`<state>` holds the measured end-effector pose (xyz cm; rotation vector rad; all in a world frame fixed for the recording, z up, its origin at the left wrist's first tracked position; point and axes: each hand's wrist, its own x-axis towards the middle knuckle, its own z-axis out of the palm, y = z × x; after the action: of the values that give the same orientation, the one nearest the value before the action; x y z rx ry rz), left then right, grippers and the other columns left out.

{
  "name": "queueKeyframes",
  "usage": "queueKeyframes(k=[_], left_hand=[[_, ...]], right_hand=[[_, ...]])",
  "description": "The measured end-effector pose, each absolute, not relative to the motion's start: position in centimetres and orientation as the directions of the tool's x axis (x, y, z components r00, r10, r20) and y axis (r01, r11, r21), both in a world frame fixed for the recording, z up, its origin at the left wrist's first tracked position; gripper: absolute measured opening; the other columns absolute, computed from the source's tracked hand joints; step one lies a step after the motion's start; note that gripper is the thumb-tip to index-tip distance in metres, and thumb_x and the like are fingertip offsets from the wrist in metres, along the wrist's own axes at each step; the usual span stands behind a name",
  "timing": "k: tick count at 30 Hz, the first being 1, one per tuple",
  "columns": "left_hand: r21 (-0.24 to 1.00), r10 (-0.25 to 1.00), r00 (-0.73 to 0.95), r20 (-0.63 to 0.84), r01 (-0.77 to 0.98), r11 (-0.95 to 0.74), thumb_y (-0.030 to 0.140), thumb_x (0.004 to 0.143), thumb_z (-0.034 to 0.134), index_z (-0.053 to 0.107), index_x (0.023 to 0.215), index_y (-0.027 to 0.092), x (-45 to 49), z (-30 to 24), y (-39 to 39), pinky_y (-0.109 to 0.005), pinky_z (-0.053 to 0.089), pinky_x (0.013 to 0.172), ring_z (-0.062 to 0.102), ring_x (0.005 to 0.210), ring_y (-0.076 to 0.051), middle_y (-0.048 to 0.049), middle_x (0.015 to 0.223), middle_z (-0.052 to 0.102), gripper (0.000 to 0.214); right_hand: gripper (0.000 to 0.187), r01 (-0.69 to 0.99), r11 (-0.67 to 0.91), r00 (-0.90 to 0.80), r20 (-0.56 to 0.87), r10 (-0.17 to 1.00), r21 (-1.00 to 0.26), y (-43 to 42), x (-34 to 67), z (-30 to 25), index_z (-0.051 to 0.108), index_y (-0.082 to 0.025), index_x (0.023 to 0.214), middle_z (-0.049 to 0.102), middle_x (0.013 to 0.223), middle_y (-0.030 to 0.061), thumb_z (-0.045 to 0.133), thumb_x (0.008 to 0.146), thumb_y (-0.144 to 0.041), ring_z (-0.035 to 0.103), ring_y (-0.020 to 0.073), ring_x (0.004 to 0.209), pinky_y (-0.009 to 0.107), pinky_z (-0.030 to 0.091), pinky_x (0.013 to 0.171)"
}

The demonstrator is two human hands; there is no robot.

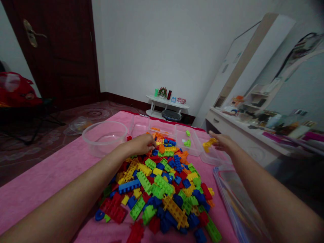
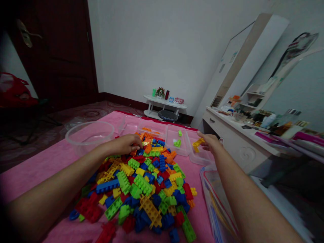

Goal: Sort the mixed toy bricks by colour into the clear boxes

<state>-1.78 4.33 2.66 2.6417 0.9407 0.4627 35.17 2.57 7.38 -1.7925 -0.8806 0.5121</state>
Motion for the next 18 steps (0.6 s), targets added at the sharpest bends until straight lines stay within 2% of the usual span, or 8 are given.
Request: queueKeyframes(k=[2,5,7,10,14,18], left_hand=[[0.396,0.645,0.734,0.211,0.539,-0.744,0.014,0.073,0.056,0.073,0.084,0.018,-1.8,2.6,4.3,-0.02,0.043,0.076,0.062,0.081,-0.016,-0.0046,0.084,0.071,0.02],[0.425,0.64,0.736,0.219,0.519,-0.742,0.015,0.073,0.056,0.072,0.079,0.017,-1.8,2.5,4.4,-0.02,0.042,0.074,0.062,0.078,-0.015,-0.0043,0.081,0.07,0.016],[0.436,0.636,0.74,0.221,0.508,-0.743,0.016,0.073,0.057,0.071,0.077,0.017,-1.8,2.4,4.5,-0.02,0.042,0.074,0.061,0.077,-0.015,-0.0042,0.079,0.069,0.014],[0.427,0.645,0.732,0.219,0.523,-0.738,0.017,0.074,0.057,0.071,0.076,0.016,-1.8,2.2,4.6,-0.02,0.042,0.075,0.061,0.078,-0.016,-0.0048,0.079,0.069,0.014],[0.39,0.652,0.724,0.227,0.545,-0.742,0.017,0.074,0.056,0.071,0.079,0.016,-1.9,2.1,4.6,-0.022,0.043,0.074,0.061,0.078,-0.016,-0.0058,0.081,0.069,0.017],[0.377,0.657,0.725,0.206,0.561,-0.737,0.014,0.074,0.054,0.072,0.082,0.015,-1.9,2.3,4.5,-0.021,0.044,0.073,0.062,0.079,-0.016,-0.0063,0.083,0.07,0.02]], right_hand=[[0.033,0.35,-0.195,0.622,0.071,0.78,-0.916,2.5,34.8,7.2,0.057,-0.013,0.074,0.059,0.057,0.0048,0.08,0.054,-0.024,0.056,0.0158,0.046,0.025,0.04,0.04],[0.028,0.363,-0.095,0.586,0.148,0.797,-0.927,2.2,32.6,7.9,0.06,-0.014,0.083,0.063,0.069,0.0046,0.074,0.06,-0.02,0.06,0.013,0.056,0.021,0.042,0.048],[0.024,0.348,0.011,0.524,0.205,0.827,-0.937,1.6,30.5,8.5,0.062,-0.016,0.088,0.065,0.077,0.0044,0.069,0.066,-0.025,0.062,0.0117,0.064,0.021,0.046,0.055],[0.028,0.361,0.145,0.385,0.289,0.876,-0.921,0.4,27.1,8.6,0.065,-0.017,0.087,0.068,0.081,0.0056,0.068,0.067,-0.035,0.063,0.0139,0.067,0.024,0.048,0.06],[0.025,0.574,0.206,0.17,0.362,0.917,-0.792,-0.4,24.7,6.5,0.069,-0.014,0.08,0.07,0.08,0.0084,0.067,0.067,-0.035,0.064,0.019,0.072,0.03,0.049,0.067],[0.016,0.761,0.156,0.005,0.246,0.969,-0.63,0.1,25.5,4.5,0.072,-0.017,0.079,0.072,0.083,0.0076,0.067,0.065,-0.022,0.065,0.0206,0.078,0.031,0.049,0.074]])
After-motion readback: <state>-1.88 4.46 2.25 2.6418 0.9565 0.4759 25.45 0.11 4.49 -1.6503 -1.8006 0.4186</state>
